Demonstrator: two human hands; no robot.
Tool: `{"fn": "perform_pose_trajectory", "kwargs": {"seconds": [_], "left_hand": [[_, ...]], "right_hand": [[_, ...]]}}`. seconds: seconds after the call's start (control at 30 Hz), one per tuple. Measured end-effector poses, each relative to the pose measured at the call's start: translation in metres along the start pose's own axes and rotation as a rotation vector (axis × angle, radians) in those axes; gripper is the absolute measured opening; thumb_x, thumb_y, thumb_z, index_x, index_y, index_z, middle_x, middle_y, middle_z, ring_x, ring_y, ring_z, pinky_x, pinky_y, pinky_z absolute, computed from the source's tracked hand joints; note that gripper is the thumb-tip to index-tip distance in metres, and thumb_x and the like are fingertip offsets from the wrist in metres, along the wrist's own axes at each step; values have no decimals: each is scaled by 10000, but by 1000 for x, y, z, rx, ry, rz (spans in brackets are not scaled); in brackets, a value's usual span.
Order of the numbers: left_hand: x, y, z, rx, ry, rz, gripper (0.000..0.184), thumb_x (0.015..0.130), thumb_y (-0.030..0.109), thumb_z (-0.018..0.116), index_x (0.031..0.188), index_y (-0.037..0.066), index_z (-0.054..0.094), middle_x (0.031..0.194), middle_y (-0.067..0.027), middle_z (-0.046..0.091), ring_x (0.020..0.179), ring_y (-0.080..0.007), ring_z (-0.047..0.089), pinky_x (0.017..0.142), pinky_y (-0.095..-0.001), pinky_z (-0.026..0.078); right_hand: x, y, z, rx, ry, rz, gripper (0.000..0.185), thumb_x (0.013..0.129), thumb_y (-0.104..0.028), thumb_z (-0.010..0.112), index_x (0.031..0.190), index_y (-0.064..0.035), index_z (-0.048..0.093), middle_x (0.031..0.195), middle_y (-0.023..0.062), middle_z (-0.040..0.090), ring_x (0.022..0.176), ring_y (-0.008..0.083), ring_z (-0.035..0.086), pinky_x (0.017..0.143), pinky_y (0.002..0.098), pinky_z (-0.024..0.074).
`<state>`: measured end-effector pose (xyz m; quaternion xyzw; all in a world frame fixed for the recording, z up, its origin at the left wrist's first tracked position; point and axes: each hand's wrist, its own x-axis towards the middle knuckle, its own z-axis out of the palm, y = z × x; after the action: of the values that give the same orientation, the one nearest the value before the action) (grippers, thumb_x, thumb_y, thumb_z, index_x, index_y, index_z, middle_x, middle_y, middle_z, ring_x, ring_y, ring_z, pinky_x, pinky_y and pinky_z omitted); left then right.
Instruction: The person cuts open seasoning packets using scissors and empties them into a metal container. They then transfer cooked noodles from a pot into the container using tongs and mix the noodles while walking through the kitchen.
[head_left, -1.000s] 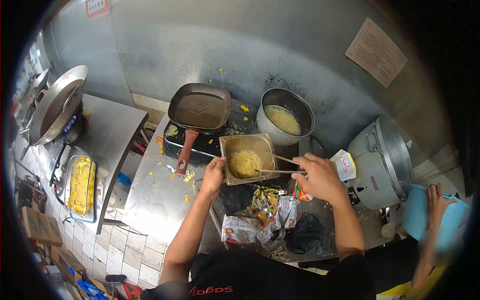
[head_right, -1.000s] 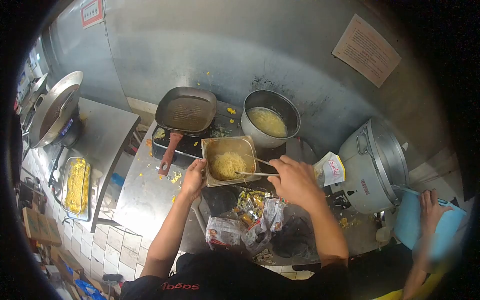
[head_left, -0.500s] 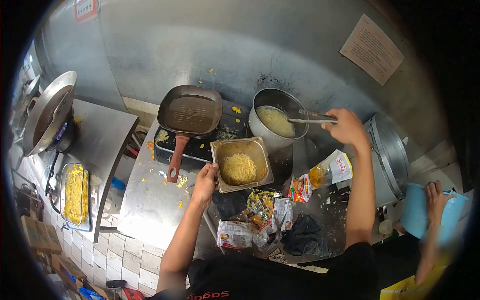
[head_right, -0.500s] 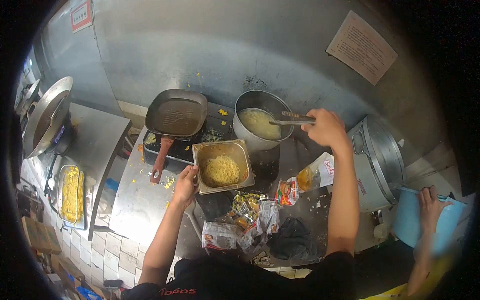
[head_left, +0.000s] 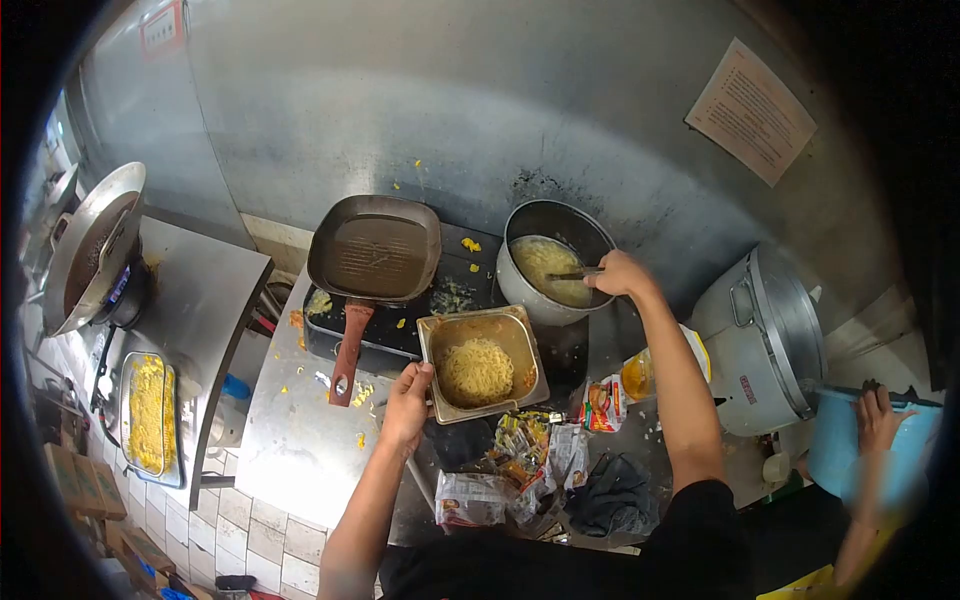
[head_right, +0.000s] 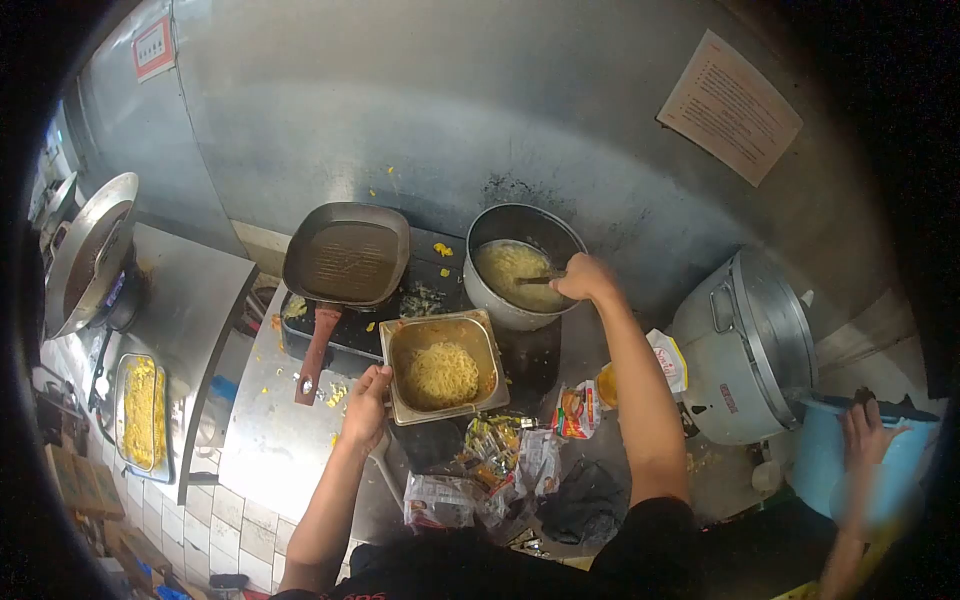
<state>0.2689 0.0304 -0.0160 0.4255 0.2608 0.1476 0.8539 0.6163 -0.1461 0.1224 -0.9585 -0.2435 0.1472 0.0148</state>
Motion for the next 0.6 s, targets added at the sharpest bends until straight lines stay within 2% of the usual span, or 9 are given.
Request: {"fn": "perform_pose_trajectory", "kwargs": {"seconds": [0.07,0.3,0.37,0.47,0.6], "left_hand": [[0,0,-1,16,1,-13,225,1009,336,509,937,125,543,917,42,551,835,-63,573,704,-302,555],[0,0,-2,-13,-20,-2,230,1006,341,515,955,120,549,927,44,558,819,-57,571,701,-297,555],[0,0,-2,4,-17,-21,231,1006,342,515,965,117,552,931,41,563,817,-58,579,703,-299,556],[-3,2,1,4,-22,-10,230,1010,338,507,979,116,555,934,38,569,823,-61,589,698,-294,555],[-5,3,3,4,-9,-12,229,1013,336,500,989,115,555,934,35,575,827,-62,597,686,-286,552]], "right_hand": [[18,-3,8,-73,118,-22,447,719,-326,776,1027,-8,716,961,220,699,935,336,678,822,414,510],[29,-10,4,45,153,-136,397,729,-325,761,985,-23,726,919,194,708,880,313,682,792,389,509],[42,2,19,185,148,-214,380,730,-330,763,982,-47,733,919,175,715,874,288,683,787,382,506],[46,-4,26,183,141,-172,386,723,-341,763,996,-69,738,937,181,713,915,315,683,811,406,511],[41,-14,29,230,147,-175,360,733,-335,763,987,-80,743,926,171,716,895,303,683,789,398,505]]}}
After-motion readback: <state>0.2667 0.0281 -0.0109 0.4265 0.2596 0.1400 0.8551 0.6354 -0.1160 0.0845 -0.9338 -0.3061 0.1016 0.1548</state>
